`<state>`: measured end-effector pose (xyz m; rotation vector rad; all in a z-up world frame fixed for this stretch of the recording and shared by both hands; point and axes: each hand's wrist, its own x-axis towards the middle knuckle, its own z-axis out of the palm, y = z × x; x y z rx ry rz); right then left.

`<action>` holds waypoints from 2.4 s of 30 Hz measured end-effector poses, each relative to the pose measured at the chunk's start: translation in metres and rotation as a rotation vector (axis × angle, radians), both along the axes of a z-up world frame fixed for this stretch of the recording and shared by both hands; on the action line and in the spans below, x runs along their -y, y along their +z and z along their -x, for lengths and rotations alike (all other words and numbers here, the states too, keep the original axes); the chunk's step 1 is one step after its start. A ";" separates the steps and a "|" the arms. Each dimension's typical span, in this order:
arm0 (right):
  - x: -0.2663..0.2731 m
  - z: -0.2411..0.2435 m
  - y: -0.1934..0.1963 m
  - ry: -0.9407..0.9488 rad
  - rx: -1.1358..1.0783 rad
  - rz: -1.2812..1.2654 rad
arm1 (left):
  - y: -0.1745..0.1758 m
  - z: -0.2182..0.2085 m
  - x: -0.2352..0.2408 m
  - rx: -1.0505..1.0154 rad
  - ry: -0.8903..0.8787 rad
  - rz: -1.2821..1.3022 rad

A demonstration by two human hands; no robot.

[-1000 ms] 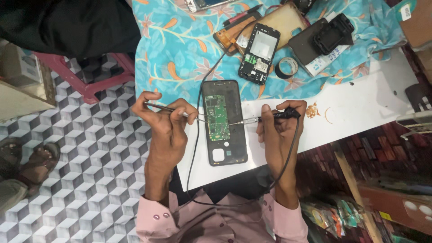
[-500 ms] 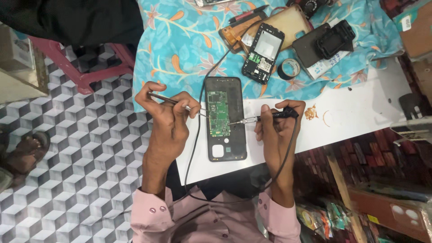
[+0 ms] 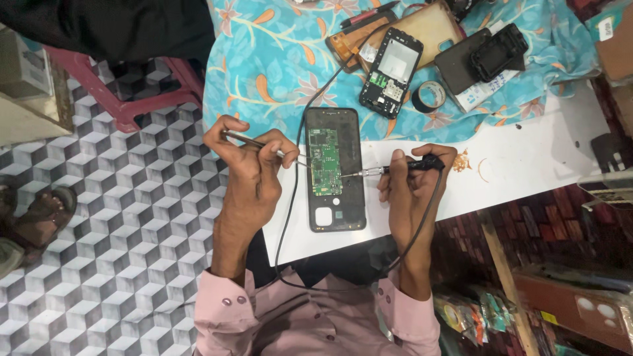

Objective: The person uses a soldering iron and tweezers to work on a smartphone motherboard placed on a table. They repeatedly apply the soldering iron to specific points on the circuit board while holding tweezers in the other hand.

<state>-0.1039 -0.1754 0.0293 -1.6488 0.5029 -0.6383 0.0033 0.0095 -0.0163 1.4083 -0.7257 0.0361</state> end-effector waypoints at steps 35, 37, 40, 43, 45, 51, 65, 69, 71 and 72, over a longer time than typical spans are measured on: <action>-0.004 0.001 0.003 -0.080 -0.058 0.086 | -0.002 0.001 0.002 -0.008 0.026 -0.043; -0.006 0.000 0.004 -0.081 -0.043 0.081 | -0.003 -0.001 0.001 -0.024 0.017 -0.006; -0.007 0.002 0.005 -0.079 -0.033 0.067 | -0.002 0.003 0.001 0.016 0.026 -0.024; -0.006 0.001 0.006 -0.092 -0.056 0.084 | 0.003 0.001 0.003 0.025 0.016 -0.005; -0.006 0.001 0.004 -0.092 -0.037 0.081 | 0.005 0.001 0.003 0.015 0.004 0.011; -0.003 0.001 0.007 -0.072 -0.039 0.137 | 0.022 -0.001 0.005 0.073 0.017 -0.093; -0.006 0.008 0.001 -0.053 0.021 0.207 | 0.087 0.030 0.025 0.846 0.106 -0.651; -0.005 0.005 0.003 -0.095 -0.068 0.249 | 0.086 0.036 0.020 0.799 0.157 -0.575; -0.004 0.004 0.004 -0.117 -0.122 0.171 | 0.081 0.038 0.019 0.779 0.203 -0.528; -0.004 0.003 0.005 -0.129 -0.146 0.135 | 0.080 0.038 0.017 0.765 0.219 -0.507</action>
